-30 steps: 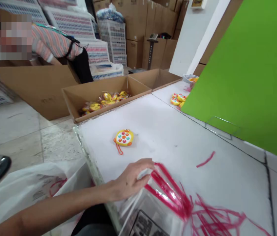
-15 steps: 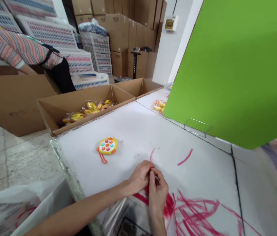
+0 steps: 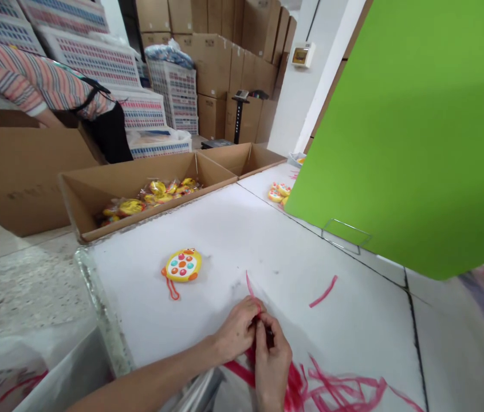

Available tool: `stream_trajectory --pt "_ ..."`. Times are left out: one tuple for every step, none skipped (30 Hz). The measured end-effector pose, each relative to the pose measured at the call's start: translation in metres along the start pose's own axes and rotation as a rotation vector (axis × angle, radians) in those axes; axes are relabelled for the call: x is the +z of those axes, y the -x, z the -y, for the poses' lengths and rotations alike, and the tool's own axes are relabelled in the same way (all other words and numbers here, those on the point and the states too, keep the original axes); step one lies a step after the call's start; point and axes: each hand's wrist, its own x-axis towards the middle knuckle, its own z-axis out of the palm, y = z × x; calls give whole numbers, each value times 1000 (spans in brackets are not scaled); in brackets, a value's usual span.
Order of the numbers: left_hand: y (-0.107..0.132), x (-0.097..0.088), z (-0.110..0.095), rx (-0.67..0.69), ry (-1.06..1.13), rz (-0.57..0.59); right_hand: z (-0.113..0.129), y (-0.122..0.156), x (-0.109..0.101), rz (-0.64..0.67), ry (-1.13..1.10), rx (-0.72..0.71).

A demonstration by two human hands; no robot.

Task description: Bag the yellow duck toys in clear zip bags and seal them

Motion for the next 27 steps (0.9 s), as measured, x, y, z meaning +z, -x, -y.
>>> stream_trajectory --pt "0 0 0 -2 0 -1 0 0 0 1 1 0" --pt "0 0 0 -3 0 0 1 0 0 2 0 0" --pt "1 -1 0 -3 -1 4 1 1 0 5 -3 0" --pt "1 -1 -1 -1 -1 9 1 1 -1 8 -7 1" --pt "1 -2 -1 2 -2 15 2 1 -1 12 -12 1" --pt "1 -2 -1 5 -3 21 2 1 -1 15 -17 1" --pt "1 -2 -1 8 -4 25 2 2 -1 19 -21 2" --pt "1 -2 -1 10 -5 28 3 2 -1 23 -26 2" --pt "0 -2 -1 10 -5 30 3 2 -1 27 -29 3" --pt "0 -2 0 10 -5 30 4 3 -1 31 -33 4" --pt "0 -2 0 9 -4 29 4 3 -1 34 -35 6" --pt "0 -2 0 7 -3 29 5 3 -1 35 -38 9" --pt "0 -3 0 7 -1 28 6 3 -1 35 -39 12" --pt "0 -3 -1 8 1 28 7 3 -1 32 -39 16" --pt "0 -3 -1 10 2 28 8 3 -1 29 -39 20" --pt "0 -3 -1 11 4 28 8 3 -1 25 -39 22" --pt "0 -3 -2 12 5 27 9 2 -1 23 -39 23" --pt "0 -4 -2 11 6 25 9 2 -1 22 -39 22" --pt "0 -4 -3 10 6 23 9 2 -1 23 -40 21" --pt "0 -4 -3 8 6 21 9 2 -1 24 -39 21" --pt "0 -4 -4 7 6 21 9 2 -1 26 -39 21" --pt "0 -4 -4 6 7 21 9 2 -1 27 -38 22" --pt "0 -4 -4 6 7 23 9 2 -1 29 -37 22" --pt "0 -5 -4 6 8 25 9 2 -1 30 -36 21" --pt "0 -5 -4 6 8 27 9 2 -2 29 -36 21" --pt "0 -5 -4 7 9 30 9 2 -2 28 -36 19" --pt "0 -5 -4 8 8 33 10 2 -2 25 -36 18"
